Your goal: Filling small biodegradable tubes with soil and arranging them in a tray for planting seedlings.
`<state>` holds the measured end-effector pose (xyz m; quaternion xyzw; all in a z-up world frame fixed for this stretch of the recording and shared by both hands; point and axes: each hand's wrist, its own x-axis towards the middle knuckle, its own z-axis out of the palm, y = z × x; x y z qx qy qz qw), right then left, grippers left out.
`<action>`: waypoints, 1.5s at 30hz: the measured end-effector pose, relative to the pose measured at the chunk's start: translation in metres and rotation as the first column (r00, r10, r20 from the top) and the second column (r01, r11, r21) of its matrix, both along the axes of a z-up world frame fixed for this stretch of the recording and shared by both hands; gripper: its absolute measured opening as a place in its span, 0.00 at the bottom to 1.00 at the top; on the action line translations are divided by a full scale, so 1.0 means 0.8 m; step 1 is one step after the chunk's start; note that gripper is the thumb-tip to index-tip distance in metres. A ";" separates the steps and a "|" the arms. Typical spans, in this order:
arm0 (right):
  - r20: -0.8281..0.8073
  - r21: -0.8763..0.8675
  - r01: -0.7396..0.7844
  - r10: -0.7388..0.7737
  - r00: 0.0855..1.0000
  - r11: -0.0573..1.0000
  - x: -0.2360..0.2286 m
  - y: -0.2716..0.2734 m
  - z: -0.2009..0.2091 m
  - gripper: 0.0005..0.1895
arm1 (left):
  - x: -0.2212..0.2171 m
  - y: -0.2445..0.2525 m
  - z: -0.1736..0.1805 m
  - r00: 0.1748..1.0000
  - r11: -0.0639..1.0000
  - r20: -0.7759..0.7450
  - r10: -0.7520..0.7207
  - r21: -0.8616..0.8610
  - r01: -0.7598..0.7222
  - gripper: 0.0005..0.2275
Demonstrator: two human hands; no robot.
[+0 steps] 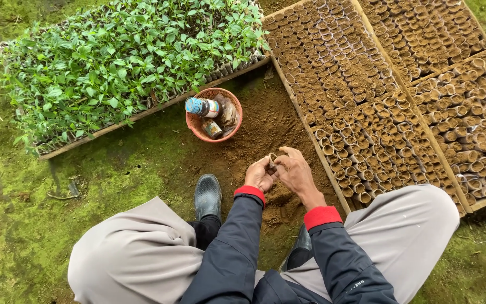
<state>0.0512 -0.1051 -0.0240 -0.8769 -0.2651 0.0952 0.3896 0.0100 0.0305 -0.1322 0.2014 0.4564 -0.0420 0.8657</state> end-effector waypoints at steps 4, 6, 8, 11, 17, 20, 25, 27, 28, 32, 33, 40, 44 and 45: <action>0.008 -0.019 -0.004 0.005 1.000 1.000 -0.001 -0.002 -0.007 0.10 | 0.001 -0.001 0.007 0.999 0.999 0.030 0.037 -0.003 -0.037 0.07; -0.062 0.006 0.025 -0.025 0.998 1.000 -0.002 0.000 -0.003 0.11 | 0.000 -0.004 0.022 0.997 0.998 0.067 0.049 0.032 -0.052 0.10; -0.021 0.008 0.024 -0.024 0.999 1.000 -0.005 0.001 -0.001 0.11 | -0.003 -0.008 0.050 0.995 0.998 0.078 0.061 0.026 -0.063 0.09; 0.036 0.020 0.021 -0.022 0.999 1.000 -0.007 0.003 -0.002 0.09 | -0.004 -0.012 0.071 0.990 0.995 0.097 0.100 -0.021 -0.099 0.09; 0.102 0.042 0.008 -0.012 0.995 0.999 -0.011 0.004 -0.001 0.04 | -0.002 -0.016 0.045 0.980 0.983 0.111 0.164 -0.102 -0.152 0.11; 0.078 0.067 0.011 -0.016 0.997 0.998 -0.011 0.004 0.005 0.05 | -0.002 -0.013 0.050 0.979 0.984 0.126 0.159 -0.097 -0.147 0.13; -0.023 0.151 0.136 -0.134 0.991 0.979 -0.006 0.005 0.021 0.11 | 0.009 -0.008 0.018 0.981 0.985 0.125 0.145 -0.115 -0.131 0.13; -0.114 0.089 0.306 -0.296 0.948 0.948 0.001 0.008 0.030 0.12 | 0.017 -0.006 0.041 0.964 0.959 0.138 0.228 -0.206 -0.197 0.12; -0.115 0.089 0.310 -0.299 0.947 0.947 0.002 0.003 0.017 0.12 | 0.020 -0.008 0.043 0.965 0.959 0.138 0.224 -0.206 -0.193 0.12; -0.131 -0.050 0.422 -0.424 0.896 0.905 0.015 -0.020 -0.043 0.16 | 0.037 -0.014 0.070 0.959 0.949 0.149 0.242 -0.243 -0.202 0.13; -0.131 -0.123 0.422 -0.436 0.890 0.898 0.013 -0.024 -0.060 0.16 | 0.035 -0.012 0.082 0.968 0.968 0.163 0.193 -0.190 -0.161 0.13; -0.133 -0.450 0.240 -0.330 0.935 0.860 0.011 -0.015 -0.110 0.29 | 0.036 0.017 0.042 0.981 0.977 0.135 0.142 -0.179 -0.116 0.14; -0.112 -0.538 0.234 -0.344 0.932 0.810 0.002 0.006 -0.091 0.36 | 0.053 0.019 0.033 0.983 0.973 0.111 0.143 -0.200 -0.119 0.14; -0.090 -0.555 0.226 -0.327 0.941 0.801 -0.001 0.013 -0.089 0.37 | 0.059 0.020 0.031 0.984 0.971 0.109 0.143 -0.210 -0.117 0.14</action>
